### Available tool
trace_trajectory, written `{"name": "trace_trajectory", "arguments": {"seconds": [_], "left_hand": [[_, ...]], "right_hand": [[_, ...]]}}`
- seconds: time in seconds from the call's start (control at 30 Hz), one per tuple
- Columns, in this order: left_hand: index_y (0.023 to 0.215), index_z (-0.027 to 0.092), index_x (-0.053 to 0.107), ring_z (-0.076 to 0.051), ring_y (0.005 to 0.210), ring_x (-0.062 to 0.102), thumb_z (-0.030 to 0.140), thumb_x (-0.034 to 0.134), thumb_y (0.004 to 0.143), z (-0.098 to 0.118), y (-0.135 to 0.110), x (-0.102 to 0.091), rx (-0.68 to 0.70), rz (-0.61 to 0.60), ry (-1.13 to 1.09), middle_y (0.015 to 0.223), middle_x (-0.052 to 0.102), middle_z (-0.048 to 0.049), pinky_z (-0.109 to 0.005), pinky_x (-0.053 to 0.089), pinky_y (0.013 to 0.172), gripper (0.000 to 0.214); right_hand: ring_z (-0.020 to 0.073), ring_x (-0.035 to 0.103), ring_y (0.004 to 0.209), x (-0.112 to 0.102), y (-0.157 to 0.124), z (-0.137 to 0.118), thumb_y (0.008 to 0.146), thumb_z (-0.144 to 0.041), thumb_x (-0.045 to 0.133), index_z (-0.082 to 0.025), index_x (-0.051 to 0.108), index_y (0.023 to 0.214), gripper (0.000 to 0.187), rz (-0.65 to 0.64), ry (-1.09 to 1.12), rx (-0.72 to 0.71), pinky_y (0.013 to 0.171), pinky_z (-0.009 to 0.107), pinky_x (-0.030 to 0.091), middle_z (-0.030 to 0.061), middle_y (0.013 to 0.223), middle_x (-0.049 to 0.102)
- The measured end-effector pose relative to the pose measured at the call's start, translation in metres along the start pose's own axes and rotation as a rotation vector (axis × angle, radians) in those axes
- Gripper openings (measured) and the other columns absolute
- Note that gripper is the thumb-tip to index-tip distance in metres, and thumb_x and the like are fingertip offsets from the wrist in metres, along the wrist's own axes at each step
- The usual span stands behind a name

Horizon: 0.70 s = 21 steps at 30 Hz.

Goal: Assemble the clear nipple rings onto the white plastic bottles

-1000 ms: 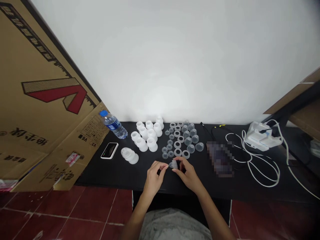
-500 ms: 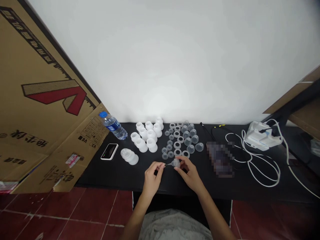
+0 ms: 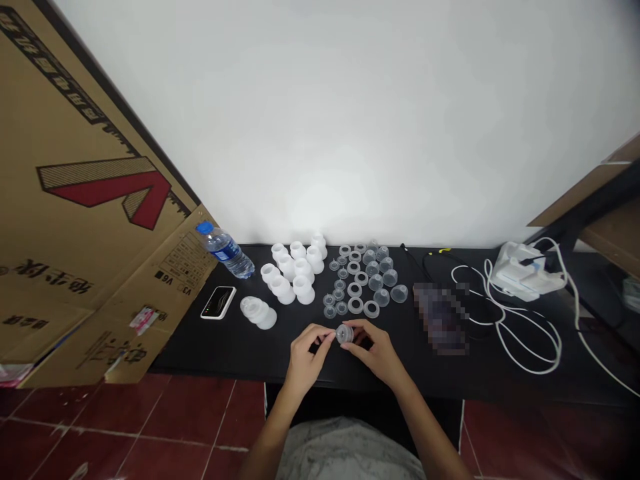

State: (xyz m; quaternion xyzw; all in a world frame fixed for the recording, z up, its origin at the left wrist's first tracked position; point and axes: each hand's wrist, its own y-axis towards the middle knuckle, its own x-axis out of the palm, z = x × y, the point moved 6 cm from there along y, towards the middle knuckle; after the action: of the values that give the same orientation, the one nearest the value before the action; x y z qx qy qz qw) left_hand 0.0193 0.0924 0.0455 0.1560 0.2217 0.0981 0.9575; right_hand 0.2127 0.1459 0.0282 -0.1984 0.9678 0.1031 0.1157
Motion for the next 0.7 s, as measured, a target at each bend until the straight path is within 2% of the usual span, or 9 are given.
{"name": "trace_trajectory", "arguments": {"seconds": [0.13,0.23,0.33,0.4,0.53,0.6,0.7], "left_hand": [[0.099,0.024,0.08,-0.018,0.079,0.068,0.033,0.067,0.107,0.002,0.001,-0.002,-0.005,0.012,-0.005,0.087,0.075,-0.0035,-0.029,0.054,0.073,0.017],[0.114,0.024,0.078,-0.019,0.087,0.07,0.031,0.067,0.106,0.003,0.001,-0.001,0.005,-0.014,-0.001,0.101,0.076,-0.0061,-0.031,0.057,0.078,0.015],[0.13,0.026,0.073,-0.024,0.105,0.072,0.032,0.073,0.102,0.003,0.0,0.004,0.028,-0.071,0.007,0.119,0.076,-0.0096,-0.036,0.061,0.09,0.028],[0.131,0.027,0.073,-0.025,0.112,0.073,0.032,0.075,0.101,0.002,-0.001,0.007,0.021,-0.093,0.004,0.123,0.076,-0.0097,-0.039,0.062,0.096,0.031],[0.129,0.026,0.073,-0.024,0.109,0.076,0.031,0.074,0.102,-0.001,-0.002,0.008,-0.01,-0.094,-0.027,0.121,0.078,-0.0084,-0.039,0.063,0.1,0.027],[0.131,0.026,0.073,-0.024,0.112,0.076,0.03,0.072,0.103,0.003,-0.002,0.007,0.002,-0.111,-0.027,0.123,0.077,-0.0096,-0.039,0.063,0.101,0.028],[0.135,0.027,0.073,-0.025,0.117,0.074,0.029,0.07,0.104,0.009,-0.001,0.007,0.045,-0.144,0.016,0.126,0.074,-0.0112,-0.04,0.062,0.103,0.031]], "right_hand": [[0.0226,0.073,0.088,0.0,-0.001,-0.006,0.094,-0.048,0.085,-0.027,0.078,0.12,0.034,0.003,-0.061,-0.04,0.079,0.035,0.062,0.0058,0.108,0.08],[0.0226,0.074,0.087,-0.001,-0.001,-0.007,0.099,-0.047,0.079,-0.027,0.078,0.123,0.032,-0.006,-0.052,-0.022,0.08,0.035,0.062,0.0062,0.11,0.082],[0.0232,0.076,0.093,-0.001,-0.001,-0.008,0.106,-0.045,0.07,-0.028,0.076,0.13,0.03,-0.022,-0.025,-0.006,0.085,0.036,0.063,0.0059,0.115,0.083],[0.0241,0.077,0.098,0.0,-0.002,-0.01,0.109,-0.043,0.067,-0.03,0.075,0.136,0.031,-0.049,-0.036,-0.022,0.089,0.037,0.063,0.0054,0.118,0.082],[0.0258,0.074,0.107,0.003,-0.003,-0.015,0.112,-0.038,0.061,-0.034,0.073,0.144,0.034,-0.076,-0.091,-0.096,0.099,0.042,0.061,0.0068,0.121,0.08],[0.0252,0.073,0.104,0.001,-0.002,-0.014,0.112,-0.038,0.061,-0.032,0.075,0.139,0.031,-0.03,-0.091,-0.103,0.095,0.04,0.061,0.0086,0.121,0.078],[0.0216,0.069,0.087,-0.003,0.0,-0.009,0.107,-0.038,0.069,-0.027,0.077,0.128,0.025,0.045,-0.044,-0.082,0.078,0.034,0.06,0.0084,0.113,0.074]]}}
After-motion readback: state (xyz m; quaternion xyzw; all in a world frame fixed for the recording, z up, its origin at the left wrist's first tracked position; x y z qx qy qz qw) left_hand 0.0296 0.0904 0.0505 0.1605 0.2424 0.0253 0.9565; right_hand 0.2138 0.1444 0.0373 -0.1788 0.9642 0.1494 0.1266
